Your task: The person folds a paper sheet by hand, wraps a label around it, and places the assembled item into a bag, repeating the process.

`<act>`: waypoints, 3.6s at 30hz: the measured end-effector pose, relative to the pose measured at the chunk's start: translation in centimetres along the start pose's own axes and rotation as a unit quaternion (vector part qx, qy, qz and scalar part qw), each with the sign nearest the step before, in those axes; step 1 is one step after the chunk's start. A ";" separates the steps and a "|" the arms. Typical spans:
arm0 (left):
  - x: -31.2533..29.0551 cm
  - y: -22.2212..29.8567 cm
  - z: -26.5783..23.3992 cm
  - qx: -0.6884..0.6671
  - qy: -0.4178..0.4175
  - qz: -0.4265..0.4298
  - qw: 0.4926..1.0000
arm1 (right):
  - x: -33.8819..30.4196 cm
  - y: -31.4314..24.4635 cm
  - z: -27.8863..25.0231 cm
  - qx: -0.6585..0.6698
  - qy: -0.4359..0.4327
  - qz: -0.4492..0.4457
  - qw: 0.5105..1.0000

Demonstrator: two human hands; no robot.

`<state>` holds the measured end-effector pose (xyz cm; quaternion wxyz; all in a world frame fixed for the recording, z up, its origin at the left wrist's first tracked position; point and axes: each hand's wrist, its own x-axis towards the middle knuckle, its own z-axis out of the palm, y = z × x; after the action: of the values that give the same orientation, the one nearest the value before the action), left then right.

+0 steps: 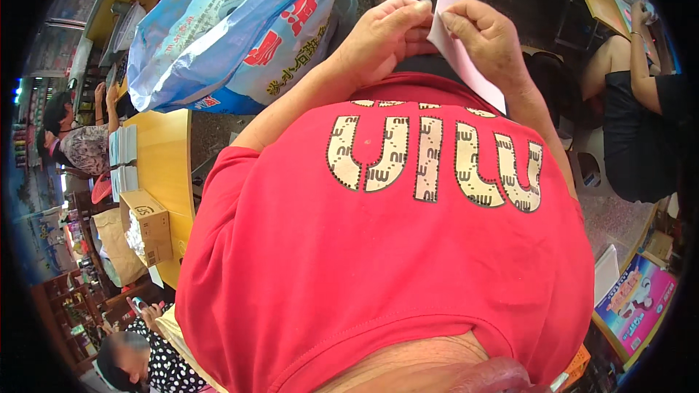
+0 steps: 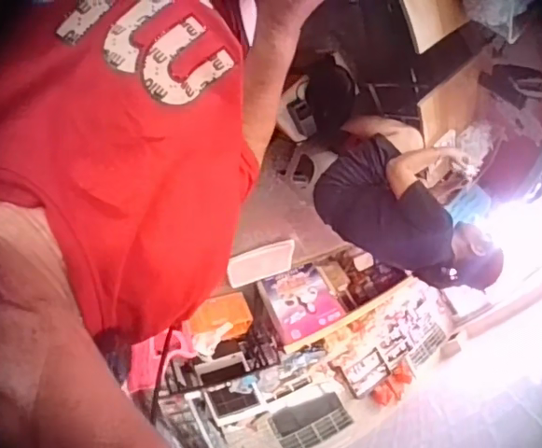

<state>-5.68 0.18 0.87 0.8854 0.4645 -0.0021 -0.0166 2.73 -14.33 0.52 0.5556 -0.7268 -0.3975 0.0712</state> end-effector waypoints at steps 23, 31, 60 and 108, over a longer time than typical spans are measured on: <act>12.8 1.3 -8.9 -0.142 0.135 -0.120 0.973 | 27.2 6.3 -12.8 0.116 0.265 -0.017 0.957; 14.3 2.4 -11.5 -0.252 0.141 -0.105 0.952 | 40.5 12.7 -13.4 -0.105 0.179 -0.001 0.978; 14.0 2.2 -6.9 -0.083 -0.079 -0.071 0.991 | 15.7 12.3 -5.2 -0.152 0.128 -0.142 0.970; 15.3 0.2 -7.5 0.106 0.102 0.004 0.989 | 12.2 10.4 -4.7 0.220 0.149 -0.056 0.962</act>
<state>9.78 5.99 -3.38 0.8271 0.5546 0.0847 0.0349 18.74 -10.53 -2.61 0.7578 -0.5656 -0.3247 0.0170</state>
